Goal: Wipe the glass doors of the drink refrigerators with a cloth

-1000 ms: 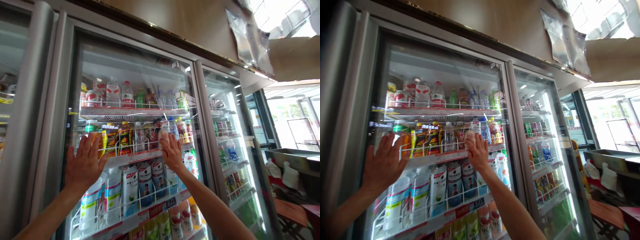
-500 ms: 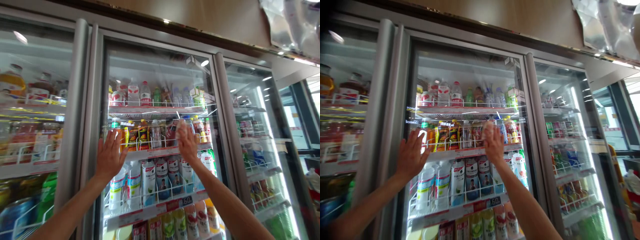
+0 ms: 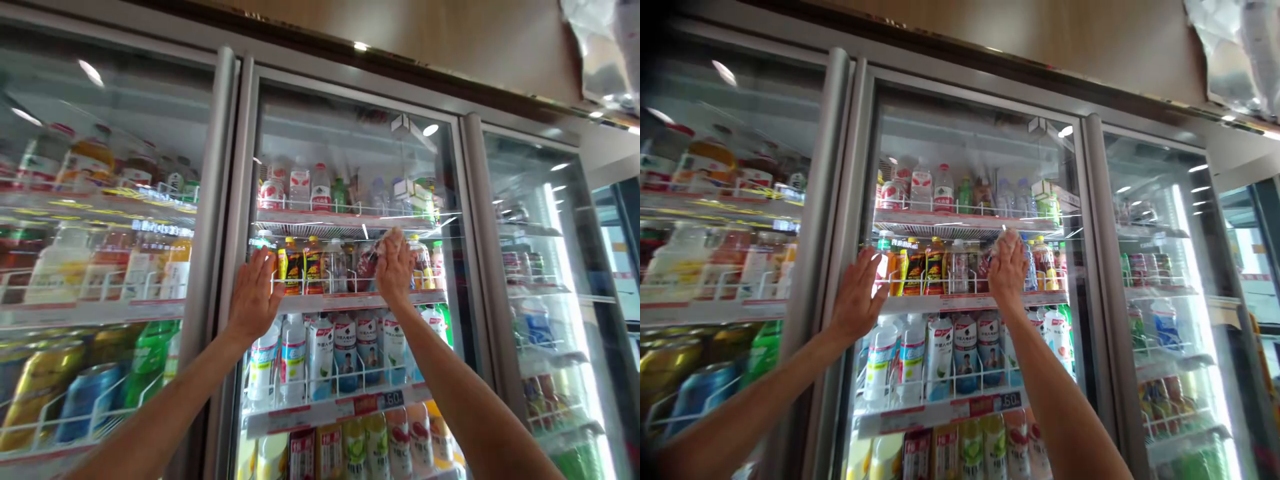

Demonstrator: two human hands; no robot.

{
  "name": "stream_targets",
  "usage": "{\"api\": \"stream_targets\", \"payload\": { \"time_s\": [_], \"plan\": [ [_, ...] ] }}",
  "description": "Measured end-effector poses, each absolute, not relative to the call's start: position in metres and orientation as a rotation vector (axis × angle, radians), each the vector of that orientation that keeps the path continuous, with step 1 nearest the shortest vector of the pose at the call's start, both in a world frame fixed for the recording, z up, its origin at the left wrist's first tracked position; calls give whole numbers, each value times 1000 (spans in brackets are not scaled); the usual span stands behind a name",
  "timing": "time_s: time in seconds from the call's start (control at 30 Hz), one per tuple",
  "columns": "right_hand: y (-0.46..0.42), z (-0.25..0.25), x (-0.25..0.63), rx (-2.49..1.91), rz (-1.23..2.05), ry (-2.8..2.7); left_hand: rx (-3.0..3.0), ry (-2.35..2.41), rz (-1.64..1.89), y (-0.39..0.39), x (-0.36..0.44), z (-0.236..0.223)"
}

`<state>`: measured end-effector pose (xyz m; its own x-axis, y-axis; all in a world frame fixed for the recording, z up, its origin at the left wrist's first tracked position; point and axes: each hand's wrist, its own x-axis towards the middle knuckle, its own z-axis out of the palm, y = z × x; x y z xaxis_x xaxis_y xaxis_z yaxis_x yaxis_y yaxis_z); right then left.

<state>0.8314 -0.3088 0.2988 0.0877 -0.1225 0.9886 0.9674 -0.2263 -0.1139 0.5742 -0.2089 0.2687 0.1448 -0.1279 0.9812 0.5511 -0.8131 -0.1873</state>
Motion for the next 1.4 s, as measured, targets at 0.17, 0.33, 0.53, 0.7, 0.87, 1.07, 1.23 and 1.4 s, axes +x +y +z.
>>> {"api": "stream_targets", "payload": {
  "time_s": [0.17,0.33,0.53,0.7,0.87,1.07,1.23,1.4],
  "plan": [
    [-274,297,757,-1275,-1517,-1449,-1915,-303,-1801,-217,571,278],
    [-287,294,786,-1240,-1515,-1279,-1917,-331,-1792,-212,576,273],
    [-293,297,807,-1214,-1509,-1239,-1890,-461,-1799,-203,593,267],
    [-320,300,858,-1312,-1508,-1175,-1832,-584,-1765,-204,605,277],
    [-329,304,889,-1242,-1361,-859,-1795,-607,-1725,-203,608,278],
    [-338,288,904,-1341,-1458,-1196,-1782,-621,-1733,-199,609,277],
    [-359,324,951,-1323,-1230,-659,-1754,-645,-1704,-203,611,277],
    [-322,311,876,-1257,-1540,-1317,-1752,-635,-1671,-205,608,282]
  ]
}}
